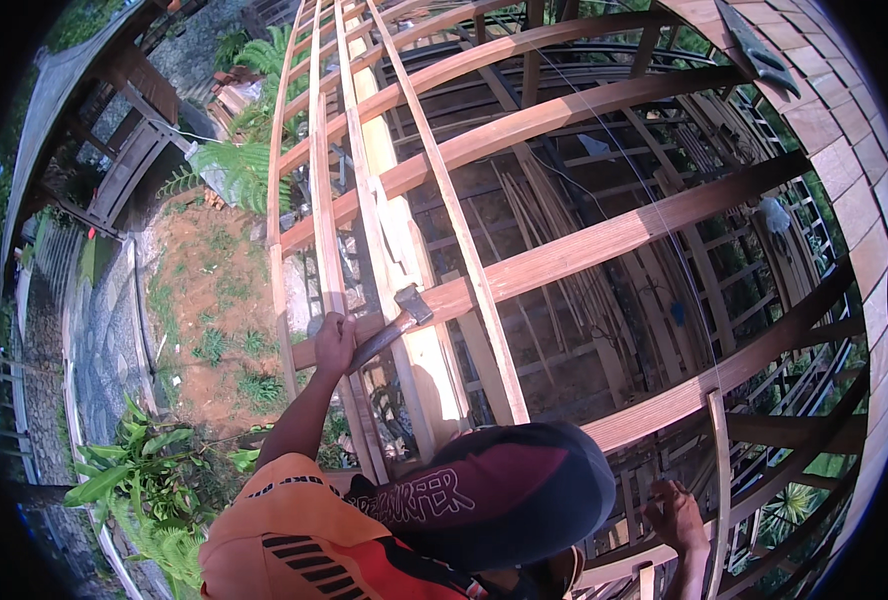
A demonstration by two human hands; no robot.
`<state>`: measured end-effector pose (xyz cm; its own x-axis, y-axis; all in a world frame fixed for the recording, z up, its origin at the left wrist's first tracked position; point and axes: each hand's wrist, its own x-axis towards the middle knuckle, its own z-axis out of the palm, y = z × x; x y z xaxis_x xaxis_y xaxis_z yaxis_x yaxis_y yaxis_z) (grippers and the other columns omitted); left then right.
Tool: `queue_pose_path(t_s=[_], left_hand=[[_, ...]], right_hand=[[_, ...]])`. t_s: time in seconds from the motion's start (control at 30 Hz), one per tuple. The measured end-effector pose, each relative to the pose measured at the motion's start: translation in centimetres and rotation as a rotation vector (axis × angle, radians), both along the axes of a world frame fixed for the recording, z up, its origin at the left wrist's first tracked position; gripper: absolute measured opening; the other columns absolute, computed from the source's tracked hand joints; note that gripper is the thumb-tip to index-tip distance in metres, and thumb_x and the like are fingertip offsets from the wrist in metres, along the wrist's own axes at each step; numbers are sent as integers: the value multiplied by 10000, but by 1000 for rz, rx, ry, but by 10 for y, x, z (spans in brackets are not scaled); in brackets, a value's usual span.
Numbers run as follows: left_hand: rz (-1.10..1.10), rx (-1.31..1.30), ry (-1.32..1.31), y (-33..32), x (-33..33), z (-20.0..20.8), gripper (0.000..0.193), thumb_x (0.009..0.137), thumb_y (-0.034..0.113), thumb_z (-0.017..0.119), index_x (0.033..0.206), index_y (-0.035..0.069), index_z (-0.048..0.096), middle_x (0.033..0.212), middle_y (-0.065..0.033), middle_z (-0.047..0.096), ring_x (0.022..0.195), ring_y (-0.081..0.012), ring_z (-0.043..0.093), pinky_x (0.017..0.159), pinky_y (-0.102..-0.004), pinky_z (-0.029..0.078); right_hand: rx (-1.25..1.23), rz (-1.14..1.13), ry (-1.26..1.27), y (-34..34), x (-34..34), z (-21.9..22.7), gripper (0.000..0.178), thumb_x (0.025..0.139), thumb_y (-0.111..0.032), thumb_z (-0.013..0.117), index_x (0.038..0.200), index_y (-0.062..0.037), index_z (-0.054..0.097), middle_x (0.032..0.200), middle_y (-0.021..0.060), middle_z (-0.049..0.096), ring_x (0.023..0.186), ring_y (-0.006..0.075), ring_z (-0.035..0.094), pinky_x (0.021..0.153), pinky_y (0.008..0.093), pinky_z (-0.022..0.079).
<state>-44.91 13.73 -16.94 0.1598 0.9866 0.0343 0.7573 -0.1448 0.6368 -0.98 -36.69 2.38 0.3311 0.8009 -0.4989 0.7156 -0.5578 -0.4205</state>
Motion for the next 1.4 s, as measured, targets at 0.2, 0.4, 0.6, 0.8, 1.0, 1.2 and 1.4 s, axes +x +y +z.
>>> queue_pose_path(t_s=[0.2, 0.4, 0.6, 0.8, 1.0, 1.2, 1.4], left_hand=[[-154, -336, 438, -98, -66, -32, 441, 858, 377, 662, 958, -41, 563, 835, -282, 666, 843, -456, 670, 783, -531, 531], [-4, -464, 550, -154, -37, -9, 832, 717, 548, 797, 1160, -79, 475, 1075, -332, 624, 973, -469, 655, 839, -521, 539], [-105, -393, 596, -158, -52, -38, 619, 807, 384, 713, 1140, -81, 477, 1027, -326, 631, 945, -467, 661, 837, -529, 539], [-51, -311, 365, -171, -84, -73, 325, 843, 191, 588, 1010, -74, 501, 889, -309, 622, 797, -477, 639, 742, -543, 524], [327, -249, 44, -176, -124, -89, 271, 854, 187, 583, 953, -45, 484, 843, -304, 617, 803, -492, 611, 751, -562, 460], [562, -188, 62, -152, -117, -23, 612, 820, 470, 748, 898, -127, 639, 762, -239, 660, 761, -388, 682, 710, -489, 521], [518, -293, -24, -115, -130, 53, 418, 838, 340, 765, 820, -39, 591, 586, -99, 561, 384, -195, 534, 296, -357, 411]], right_hand=[[-17, -117, 9, -7, 4, -9, 378, 781, -105, 761, 1107, -5, 597, 1025, 207, 660, 909, 363, 684, 783, 439, 553], [36, -53, -46, -1, 6, -14, 382, 770, -164, 785, 1080, -47, 596, 931, 196, 651, 927, 417, 632, 769, 484, 527], [-13, -93, -15, 9, 2, -4, 358, 793, -126, 748, 1105, 1, 626, 1016, 225, 671, 968, 398, 657, 811, 455, 542], [5, -40, -99, -2, 15, -5, 398, 792, -179, 777, 1101, 25, 633, 1050, 219, 679, 957, 385, 673, 830, 443, 549], [-64, -144, -5, -8, 18, -25, 446, 804, -281, 758, 1144, -39, 601, 1143, 204, 660, 1069, 414, 626, 925, 481, 517], [-158, -118, -34, -18, 23, -32, 466, 828, -306, 758, 1184, -51, 599, 1227, 200, 637, 1144, 395, 604, 979, 471, 496], [-163, -166, -28, -22, 30, -29, 494, 840, -342, 746, 1212, -55, 595, 1261, 220, 617, 1192, 391, 583, 1014, 465, 481]])
